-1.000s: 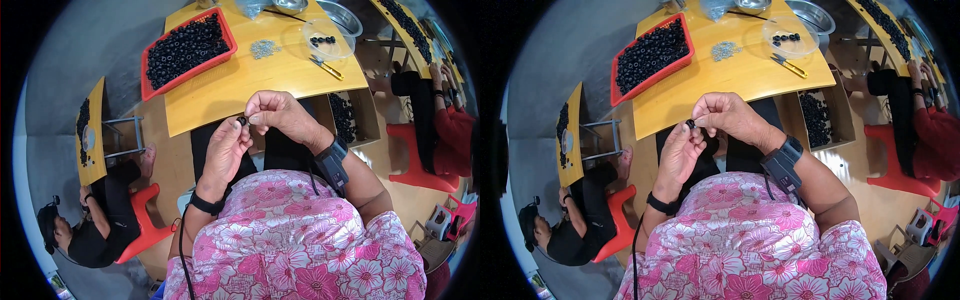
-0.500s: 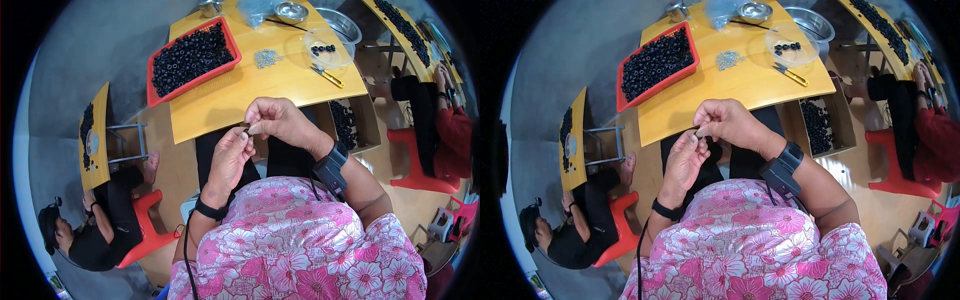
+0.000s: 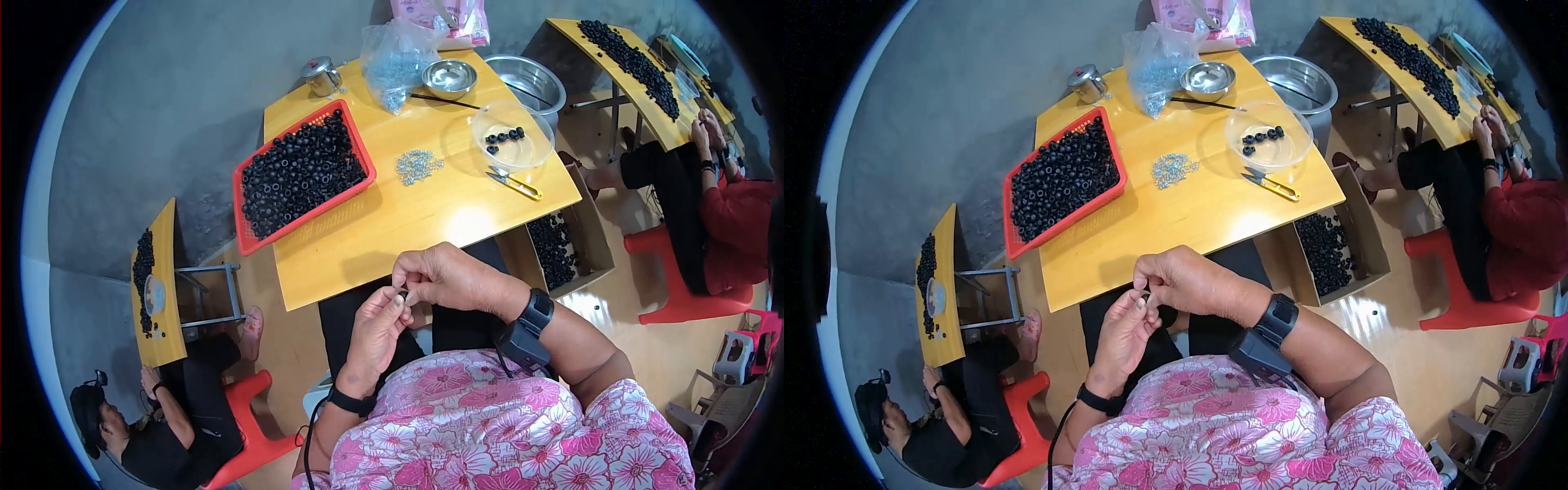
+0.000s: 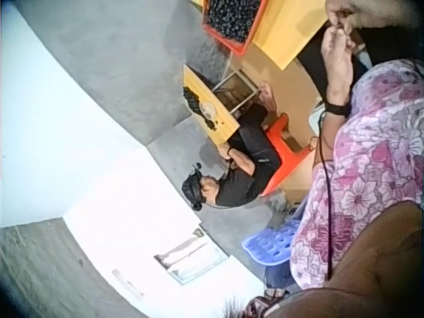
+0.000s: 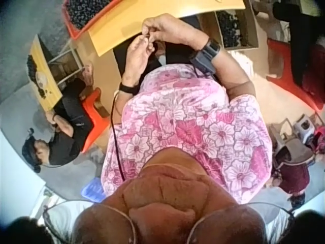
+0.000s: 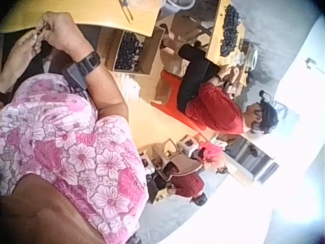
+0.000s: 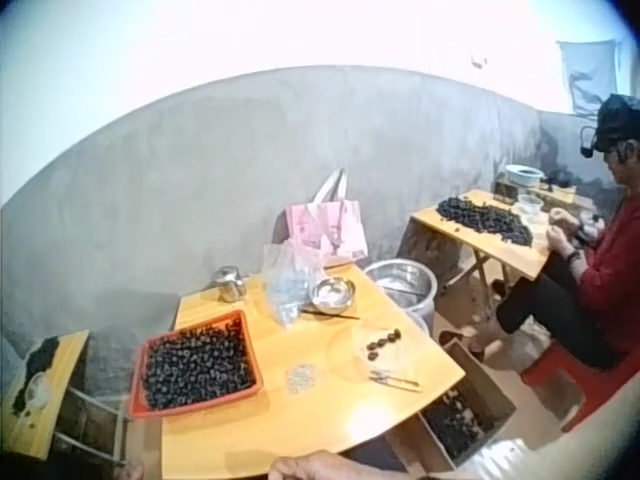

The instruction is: Assembling small black plastic components by inserting metal pins and combining pieces.

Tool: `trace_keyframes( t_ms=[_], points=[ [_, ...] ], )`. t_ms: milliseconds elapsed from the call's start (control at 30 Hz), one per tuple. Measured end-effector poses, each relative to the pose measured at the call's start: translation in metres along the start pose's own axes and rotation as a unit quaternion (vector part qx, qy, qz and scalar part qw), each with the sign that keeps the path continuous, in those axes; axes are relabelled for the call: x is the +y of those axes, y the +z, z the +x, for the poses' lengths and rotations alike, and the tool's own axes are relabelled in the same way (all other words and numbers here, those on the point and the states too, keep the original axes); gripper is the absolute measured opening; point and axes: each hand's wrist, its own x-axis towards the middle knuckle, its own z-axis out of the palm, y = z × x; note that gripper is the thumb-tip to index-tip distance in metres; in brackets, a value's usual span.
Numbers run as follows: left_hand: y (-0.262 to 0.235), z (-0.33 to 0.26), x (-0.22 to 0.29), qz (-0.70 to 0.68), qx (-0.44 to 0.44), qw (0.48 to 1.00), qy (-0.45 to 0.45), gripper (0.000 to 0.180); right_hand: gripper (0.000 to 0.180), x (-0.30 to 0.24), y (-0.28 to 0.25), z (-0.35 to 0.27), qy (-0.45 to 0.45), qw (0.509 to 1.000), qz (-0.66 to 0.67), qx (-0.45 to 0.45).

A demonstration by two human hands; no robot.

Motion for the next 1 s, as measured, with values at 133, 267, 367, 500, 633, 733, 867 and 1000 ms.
trace_keyframes(
  t_ms=[133, 267, 367, 500, 633, 733, 867, 1000],
  points=[
    [-0.004, 0.004, 0.001, 0.012, 0.008, 1.0, -0.011, 0.013, 0.015, 0.004, -0.002, 0.007, -0.019, 1.0, -0.02, -0.006],
    [-0.006, 0.008, 0.006, 0.027, 0.0, 1.0, -0.006, 0.013, 0.017, 0.006, -0.003, 0.016, -0.048, 0.997, -0.056, -0.005],
    [-0.01, 0.008, 0.011, 0.018, -0.022, 0.999, -0.017, 0.015, 0.019, 0.009, -0.003, 0.021, 0.012, 0.999, 0.034, -0.026],
    [-0.015, 0.011, 0.01, -0.033, -0.061, 0.996, -0.058, 0.018, 0.018, 0.021, -0.002, 0.024, 0.009, 0.994, 0.094, -0.052],
    [-0.012, 0.012, 0.019, -0.051, -0.082, 0.993, -0.072, 0.018, 0.013, 0.027, 0.0, 0.028, 0.048, 0.971, 0.202, -0.115],
    [-0.016, 0.01, 0.024, -0.062, -0.081, 0.993, -0.06, 0.017, 0.011, 0.02, 0.003, 0.036, 0.054, 0.96, 0.247, -0.118],
    [-0.029, 0.015, 0.017, -0.058, -0.02, 0.998, -0.034, 0.017, 0.009, 0.011, -0.004, 0.047, -0.042, 0.998, 0.019, -0.039],
    [-0.042, 0.014, 0.021, -0.075, -0.041, 0.996, 0.001, 0.014, 0.007, 0.0, -0.022, 0.071, -0.075, 0.989, -0.109, 0.069]
  ],
)
